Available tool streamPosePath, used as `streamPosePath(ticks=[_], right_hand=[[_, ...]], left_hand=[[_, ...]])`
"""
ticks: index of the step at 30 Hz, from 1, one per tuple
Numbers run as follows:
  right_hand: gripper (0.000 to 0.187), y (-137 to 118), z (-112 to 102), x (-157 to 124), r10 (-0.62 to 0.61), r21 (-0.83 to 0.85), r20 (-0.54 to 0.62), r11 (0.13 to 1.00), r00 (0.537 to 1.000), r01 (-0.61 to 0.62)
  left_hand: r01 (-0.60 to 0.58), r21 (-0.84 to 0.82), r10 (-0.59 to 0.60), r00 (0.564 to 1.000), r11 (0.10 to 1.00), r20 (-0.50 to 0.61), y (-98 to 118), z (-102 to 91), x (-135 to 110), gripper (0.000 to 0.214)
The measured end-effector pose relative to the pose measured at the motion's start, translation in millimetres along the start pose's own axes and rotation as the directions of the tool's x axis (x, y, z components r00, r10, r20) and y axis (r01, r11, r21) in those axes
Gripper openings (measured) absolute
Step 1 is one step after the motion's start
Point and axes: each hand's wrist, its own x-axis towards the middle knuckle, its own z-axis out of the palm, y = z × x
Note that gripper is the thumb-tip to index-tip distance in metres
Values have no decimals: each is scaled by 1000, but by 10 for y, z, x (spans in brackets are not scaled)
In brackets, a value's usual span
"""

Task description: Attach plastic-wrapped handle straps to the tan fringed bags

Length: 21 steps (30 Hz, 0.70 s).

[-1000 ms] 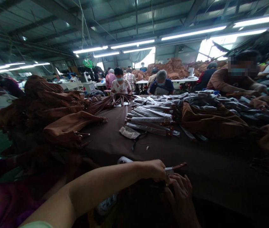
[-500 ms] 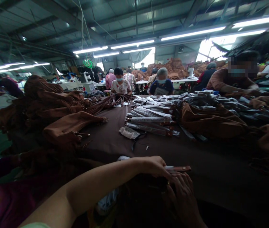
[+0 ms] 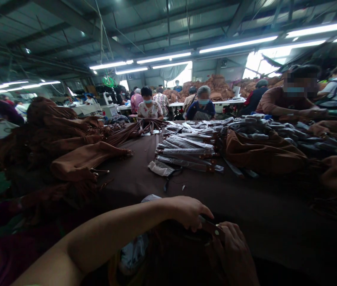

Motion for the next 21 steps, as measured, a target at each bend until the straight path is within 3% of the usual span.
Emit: streamPosePath(ticks=[3,5,10,17,21], right_hand=[[9,2,14,33,-33,-17,-3,999,999,32],[6,-2,15,41,-28,-17,7,999,1000,28],[11,-16,-2,21,-38,-43,26,998,999,39],[14,-12,9,34,-88,-106,21,990,996,89],[19,-32,11,54,4,-69,-25,998,1000,-5]], left_hand=[[36,242,-20,997,970,-69,110,129,49,34],[30,319,8,993,947,-117,146,211,96,31],[8,156,7,995,988,-95,45,228,124,42],[103,26,-92,953,994,-287,-133,148,18,42],[100,48,-83,957,994,-279,-137,220,41,31]])
